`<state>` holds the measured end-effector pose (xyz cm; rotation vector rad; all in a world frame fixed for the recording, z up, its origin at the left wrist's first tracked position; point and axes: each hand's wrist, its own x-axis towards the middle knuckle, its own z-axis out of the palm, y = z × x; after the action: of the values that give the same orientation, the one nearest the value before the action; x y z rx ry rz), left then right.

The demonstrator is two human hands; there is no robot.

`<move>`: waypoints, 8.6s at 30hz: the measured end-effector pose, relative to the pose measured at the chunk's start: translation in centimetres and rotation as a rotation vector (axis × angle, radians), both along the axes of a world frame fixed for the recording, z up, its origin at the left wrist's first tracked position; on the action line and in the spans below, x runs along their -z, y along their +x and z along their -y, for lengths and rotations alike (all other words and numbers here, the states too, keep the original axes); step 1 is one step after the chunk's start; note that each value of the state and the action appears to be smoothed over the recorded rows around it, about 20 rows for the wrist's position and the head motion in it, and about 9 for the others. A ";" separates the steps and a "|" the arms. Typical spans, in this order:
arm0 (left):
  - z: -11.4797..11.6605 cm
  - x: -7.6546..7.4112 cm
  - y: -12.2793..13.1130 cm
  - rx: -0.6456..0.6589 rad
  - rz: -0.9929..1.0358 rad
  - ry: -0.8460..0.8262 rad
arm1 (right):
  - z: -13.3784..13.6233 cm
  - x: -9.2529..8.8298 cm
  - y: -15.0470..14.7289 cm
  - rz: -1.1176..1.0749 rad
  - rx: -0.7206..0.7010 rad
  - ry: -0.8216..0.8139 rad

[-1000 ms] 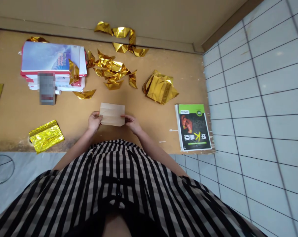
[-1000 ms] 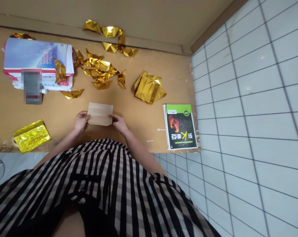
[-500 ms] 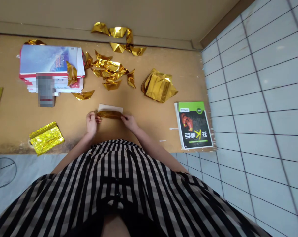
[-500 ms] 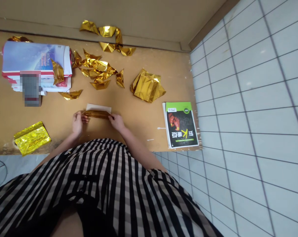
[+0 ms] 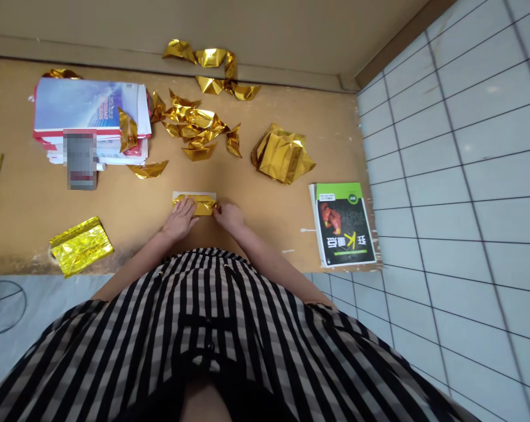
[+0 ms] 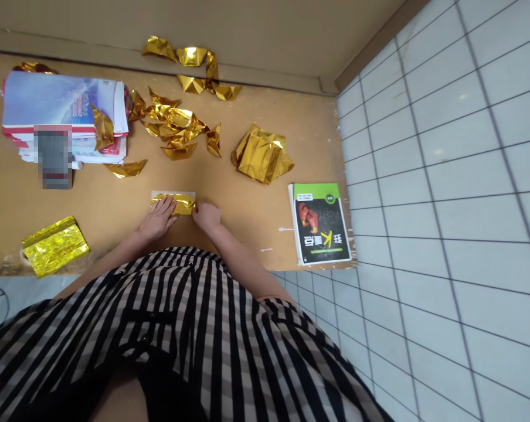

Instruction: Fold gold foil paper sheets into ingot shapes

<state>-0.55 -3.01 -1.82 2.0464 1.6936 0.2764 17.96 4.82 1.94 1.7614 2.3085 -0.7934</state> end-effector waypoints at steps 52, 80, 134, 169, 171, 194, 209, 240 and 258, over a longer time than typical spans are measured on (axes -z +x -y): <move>2.0 -0.2 -1.8 0.026 -0.164 -0.099 | 2.4 4.5 0.7 -0.163 -0.478 0.122; -1.8 -1.9 -3.1 -0.173 0.032 0.131 | -0.1 1.3 -0.4 -0.120 -0.245 0.204; 3.0 -0.4 -1.8 -0.020 -0.107 0.028 | 4.3 2.7 0.8 -0.161 -0.580 0.081; 2.8 0.4 0.1 0.038 -0.072 0.056 | 4.5 2.5 -0.1 -0.184 -0.613 0.110; 3.0 0.3 -0.2 -0.003 -0.059 0.060 | 4.5 2.7 0.9 -0.173 -0.591 0.097; 2.7 -1.1 -2.1 -0.062 -0.045 0.142 | 4.5 3.5 3.5 -0.163 -0.494 0.133; -0.8 -1.0 -3.1 0.036 -0.017 0.239 | 0.2 3.9 2.8 -0.287 -0.258 0.289; -1.7 -1.3 -2.1 0.109 -0.112 0.211 | 2.2 1.3 1.0 -0.150 -0.573 0.296; 1.4 -2.0 -0.7 0.092 -0.186 -0.005 | 3.8 1.7 0.4 -0.128 -0.578 0.142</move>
<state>-1.21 -4.44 0.16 2.1979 1.6970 0.0524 18.38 1.03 0.26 0.9978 2.8010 -0.6570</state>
